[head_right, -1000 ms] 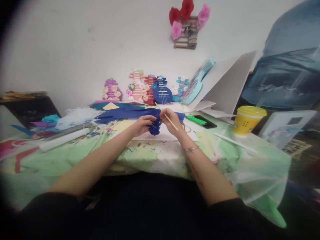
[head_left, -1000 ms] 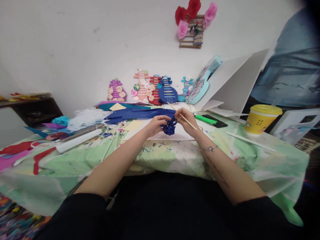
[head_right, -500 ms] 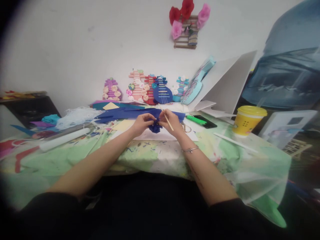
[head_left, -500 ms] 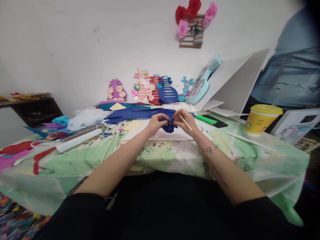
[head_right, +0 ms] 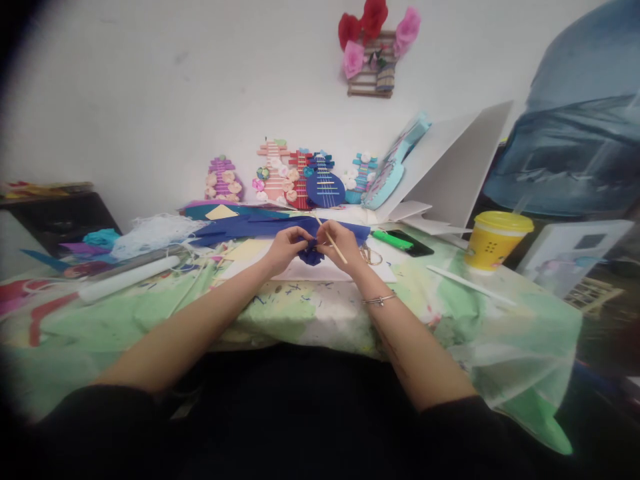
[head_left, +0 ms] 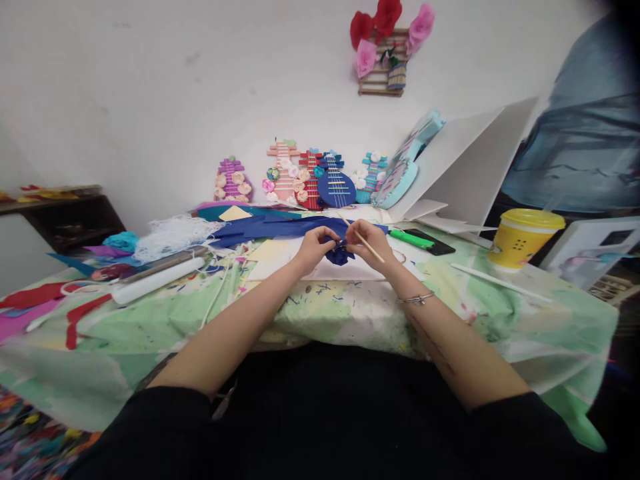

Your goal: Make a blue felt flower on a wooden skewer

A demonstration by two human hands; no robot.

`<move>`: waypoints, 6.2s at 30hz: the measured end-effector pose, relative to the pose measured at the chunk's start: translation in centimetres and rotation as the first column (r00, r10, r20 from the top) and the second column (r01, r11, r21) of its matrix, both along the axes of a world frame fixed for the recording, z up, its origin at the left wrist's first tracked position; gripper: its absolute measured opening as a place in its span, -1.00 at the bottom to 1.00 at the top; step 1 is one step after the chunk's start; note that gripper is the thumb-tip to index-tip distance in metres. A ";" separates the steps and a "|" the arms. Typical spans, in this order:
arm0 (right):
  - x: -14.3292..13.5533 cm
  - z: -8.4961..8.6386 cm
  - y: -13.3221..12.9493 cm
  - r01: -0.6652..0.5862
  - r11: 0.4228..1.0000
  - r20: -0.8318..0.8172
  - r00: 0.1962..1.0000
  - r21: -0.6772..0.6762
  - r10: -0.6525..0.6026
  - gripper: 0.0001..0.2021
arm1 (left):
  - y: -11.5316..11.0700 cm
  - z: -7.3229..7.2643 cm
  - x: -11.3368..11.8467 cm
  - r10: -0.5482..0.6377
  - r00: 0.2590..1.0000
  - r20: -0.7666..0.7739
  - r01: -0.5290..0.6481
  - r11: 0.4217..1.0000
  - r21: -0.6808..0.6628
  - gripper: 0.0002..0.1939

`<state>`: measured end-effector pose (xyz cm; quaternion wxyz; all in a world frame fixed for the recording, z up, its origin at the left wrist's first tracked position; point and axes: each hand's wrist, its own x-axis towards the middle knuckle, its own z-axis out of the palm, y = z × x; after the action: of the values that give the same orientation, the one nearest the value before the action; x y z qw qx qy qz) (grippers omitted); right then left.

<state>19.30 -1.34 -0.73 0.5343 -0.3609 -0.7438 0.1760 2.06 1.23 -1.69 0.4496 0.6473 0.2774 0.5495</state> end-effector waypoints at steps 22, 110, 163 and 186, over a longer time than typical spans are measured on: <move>0.0 -0.2 0.3 0.022 1.000 -0.002 1.000 0.011 -0.022 -0.79 | 0.0 0.0 0.1 -0.058 0.998 -0.010 0.058 0.998 -0.034 -0.76; 0.4 -0.3 0.4 0.144 0.989 0.167 0.975 0.028 -0.147 -0.80 | 1.1 -0.3 -0.5 -0.047 0.987 -0.151 0.060 0.995 0.082 -0.56; 0.3 1.1 -1.7 0.421 0.889 0.473 0.755 0.181 -0.454 -0.82 | -0.2 1.2 -0.9 -0.070 0.990 0.126 0.086 0.988 -0.129 -0.65; 0.5 0.7 -1.0 0.387 0.882 0.465 0.750 0.268 -0.470 -0.76 | 0.4 0.7 -1.0 0.027 1.000 -0.007 -0.027 1.000 0.005 -0.64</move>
<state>19.78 -2.32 -0.07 0.3669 -0.5133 -0.7676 -0.1132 1.04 1.64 -0.97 0.4397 0.6465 0.2862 0.5539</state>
